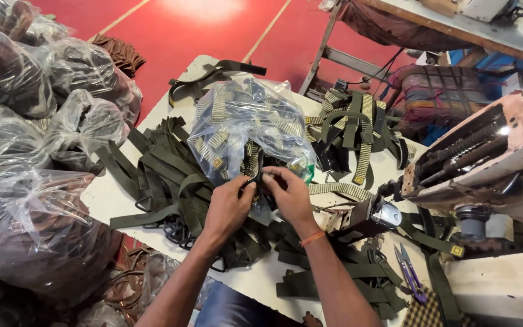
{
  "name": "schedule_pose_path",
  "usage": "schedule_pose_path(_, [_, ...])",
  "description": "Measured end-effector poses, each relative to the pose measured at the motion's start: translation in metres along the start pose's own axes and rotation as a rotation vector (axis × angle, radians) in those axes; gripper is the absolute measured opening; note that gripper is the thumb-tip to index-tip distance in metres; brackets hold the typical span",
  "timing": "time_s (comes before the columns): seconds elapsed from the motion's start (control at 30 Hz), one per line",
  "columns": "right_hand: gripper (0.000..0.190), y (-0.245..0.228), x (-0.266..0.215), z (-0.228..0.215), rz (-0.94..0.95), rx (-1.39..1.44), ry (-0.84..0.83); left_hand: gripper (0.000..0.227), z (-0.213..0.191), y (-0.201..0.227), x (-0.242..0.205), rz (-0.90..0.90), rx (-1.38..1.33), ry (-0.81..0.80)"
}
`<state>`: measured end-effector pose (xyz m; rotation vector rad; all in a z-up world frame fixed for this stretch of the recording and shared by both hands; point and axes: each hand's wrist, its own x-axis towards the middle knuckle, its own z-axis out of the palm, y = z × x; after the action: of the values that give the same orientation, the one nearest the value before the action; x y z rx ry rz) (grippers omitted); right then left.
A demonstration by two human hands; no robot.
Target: Attaching buckles and D-rings to straps using a sewing machine.
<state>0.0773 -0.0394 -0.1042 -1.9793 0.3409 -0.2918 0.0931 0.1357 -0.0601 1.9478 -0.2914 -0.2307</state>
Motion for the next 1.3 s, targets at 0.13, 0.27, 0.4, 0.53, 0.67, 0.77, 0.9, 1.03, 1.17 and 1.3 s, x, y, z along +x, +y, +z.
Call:
schedule_pose_path(0.13, [0.035, -0.023, -0.012, -0.005, 0.040, -0.062, -0.021, 0.024, 0.000, -0.003, 0.000, 0.107, -0.001, 0.001])
schedule_pose_path(0.27, [0.018, -0.013, -0.005, -0.009, -0.025, -0.050, 0.015, 0.027, 0.007, -0.013, 0.006, 0.131, -0.052, -0.008])
schedule_pose_path(0.4, [0.023, -0.019, -0.008, -0.009, -0.080, -0.019, 0.002, 0.026, 0.007, -0.017, 0.010, 0.142, -0.073, -0.002])
schedule_pose_path(0.53, [0.029, -0.018, -0.008, -0.006, -0.126, -0.055, 0.029, 0.026, 0.007, -0.013, 0.009, 0.183, 0.000, 0.022])
schedule_pose_path(0.67, [0.024, -0.038, -0.014, -0.002, -0.100, -0.123, 0.099, 0.026, 0.016, -0.018, 0.009, 0.181, -0.034, 0.064])
schedule_pose_path(0.77, [0.025, -0.021, 0.002, -0.002, -0.083, -0.035, 0.118, 0.021, 0.022, -0.032, 0.013, 0.177, -0.144, 0.123])
schedule_pose_path(0.9, [0.027, -0.001, 0.023, -0.033, 0.065, -0.172, 0.267, 0.026, -0.014, -0.013, 0.002, 0.009, -0.295, 0.192])
schedule_pose_path(1.03, [0.028, -0.003, 0.019, -0.043, 0.181, -0.172, 0.205, 0.028, -0.037, -0.010, 0.001, -0.092, -0.080, 0.216])
schedule_pose_path(1.17, [0.028, -0.026, -0.021, -0.035, 0.197, -0.161, 0.127, 0.021, -0.028, 0.023, -0.019, 0.222, 0.190, 0.374])
schedule_pose_path(1.3, [0.069, -0.071, -0.039, -0.023, -0.344, -0.224, 0.062, 0.018, -0.020, 0.040, -0.040, 0.415, 0.276, 0.416])
